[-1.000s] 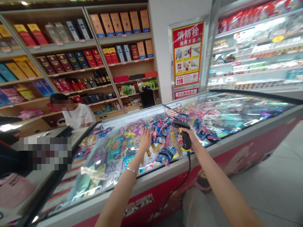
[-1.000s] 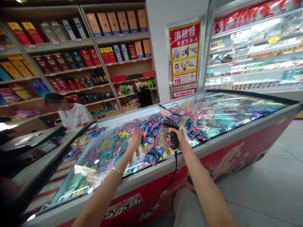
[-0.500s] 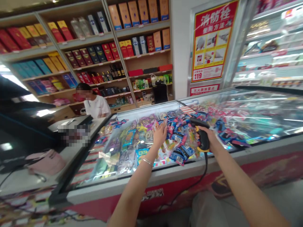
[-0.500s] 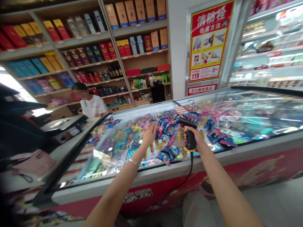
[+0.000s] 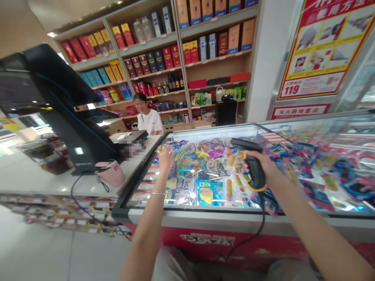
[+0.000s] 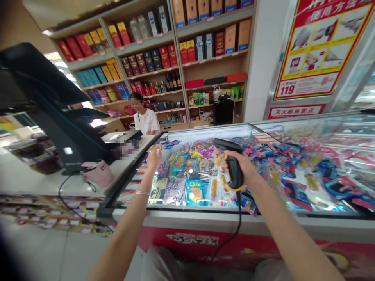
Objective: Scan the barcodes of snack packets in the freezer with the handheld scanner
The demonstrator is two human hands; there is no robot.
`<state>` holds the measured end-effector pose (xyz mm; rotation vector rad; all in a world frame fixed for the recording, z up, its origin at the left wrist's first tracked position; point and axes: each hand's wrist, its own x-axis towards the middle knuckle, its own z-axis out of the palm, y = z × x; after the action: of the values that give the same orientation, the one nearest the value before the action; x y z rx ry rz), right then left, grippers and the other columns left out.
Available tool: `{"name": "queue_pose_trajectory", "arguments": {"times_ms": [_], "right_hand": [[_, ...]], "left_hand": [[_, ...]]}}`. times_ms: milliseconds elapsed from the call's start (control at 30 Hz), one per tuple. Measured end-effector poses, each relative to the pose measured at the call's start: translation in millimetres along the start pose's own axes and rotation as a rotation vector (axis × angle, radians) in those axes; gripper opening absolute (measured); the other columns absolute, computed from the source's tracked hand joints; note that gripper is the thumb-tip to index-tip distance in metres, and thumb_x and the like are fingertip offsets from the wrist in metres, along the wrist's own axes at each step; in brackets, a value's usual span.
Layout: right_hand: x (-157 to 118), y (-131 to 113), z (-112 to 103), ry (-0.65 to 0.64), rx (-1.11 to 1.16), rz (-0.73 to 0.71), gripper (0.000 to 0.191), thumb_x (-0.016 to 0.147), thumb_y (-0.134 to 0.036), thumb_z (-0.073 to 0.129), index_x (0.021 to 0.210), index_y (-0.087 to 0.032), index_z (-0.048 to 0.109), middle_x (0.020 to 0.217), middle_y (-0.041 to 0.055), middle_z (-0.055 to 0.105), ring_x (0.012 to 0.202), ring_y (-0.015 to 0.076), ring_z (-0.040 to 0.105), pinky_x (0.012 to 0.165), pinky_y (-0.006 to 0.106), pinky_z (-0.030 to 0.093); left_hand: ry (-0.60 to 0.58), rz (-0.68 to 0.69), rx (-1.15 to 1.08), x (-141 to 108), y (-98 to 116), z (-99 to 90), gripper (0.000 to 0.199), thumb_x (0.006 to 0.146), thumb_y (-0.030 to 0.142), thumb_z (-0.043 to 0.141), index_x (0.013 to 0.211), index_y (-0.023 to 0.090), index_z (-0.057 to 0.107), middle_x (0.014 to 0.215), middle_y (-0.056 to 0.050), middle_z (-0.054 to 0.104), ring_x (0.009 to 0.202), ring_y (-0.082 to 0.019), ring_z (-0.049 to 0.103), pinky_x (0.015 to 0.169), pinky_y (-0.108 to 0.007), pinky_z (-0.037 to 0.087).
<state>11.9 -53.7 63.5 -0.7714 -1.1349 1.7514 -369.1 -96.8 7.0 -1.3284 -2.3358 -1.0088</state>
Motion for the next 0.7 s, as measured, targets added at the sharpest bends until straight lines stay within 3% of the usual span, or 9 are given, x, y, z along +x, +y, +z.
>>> {"name": "queue_pose_trajectory", "arguments": {"times_ms": [133,233,433,700], "right_hand": [[30,56,72,-0.198,0.024,0.036,0.018,0.064,-0.027,0.07,0.071,-0.017,0.057,0.053,0.0003,0.058,0.038,0.0112,0.051,0.034,0.021,0.042],[39,92,101,-0.276,0.004,0.113,0.023,0.063,-0.028,0.072,0.075,-0.018,0.055,0.057,0.0,0.062,0.038,0.0116,0.053,0.034,0.022,0.043],[36,133,105,-0.261,-0.022,0.238,0.024,0.065,-0.028,0.07,0.081,-0.02,0.053,0.067,0.0027,0.068,0.038,0.0112,0.054,0.034,0.022,0.043],[34,134,105,-0.293,-0.005,0.274,0.03,0.064,-0.032,0.069,0.084,-0.021,0.05,0.064,0.0017,0.067,0.039,0.0117,0.053,0.036,0.022,0.043]], "left_hand": [[0.114,-0.181,0.121,7,-56,0.0,0.04,0.09,0.018,0.039,0.128,0.009,0.048,0.12,-0.021,0.059,0.114,-0.028,0.056,0.095,-0.04,0.043],[0.152,-0.195,0.189,6,-74,11.2,0.043,0.091,0.018,0.038,0.132,0.006,0.043,0.126,-0.024,0.055,0.119,-0.029,0.053,0.099,-0.041,0.041],[0.058,-0.209,0.291,3,-75,19.2,0.058,0.086,0.029,0.051,0.133,-0.003,0.038,0.126,-0.031,0.052,0.123,-0.034,0.049,0.102,-0.043,0.038],[-0.116,-0.344,0.193,5,-61,3.3,0.06,0.074,0.041,0.066,0.121,0.008,0.049,0.115,-0.022,0.058,0.109,-0.032,0.058,0.087,-0.038,0.045]]}}
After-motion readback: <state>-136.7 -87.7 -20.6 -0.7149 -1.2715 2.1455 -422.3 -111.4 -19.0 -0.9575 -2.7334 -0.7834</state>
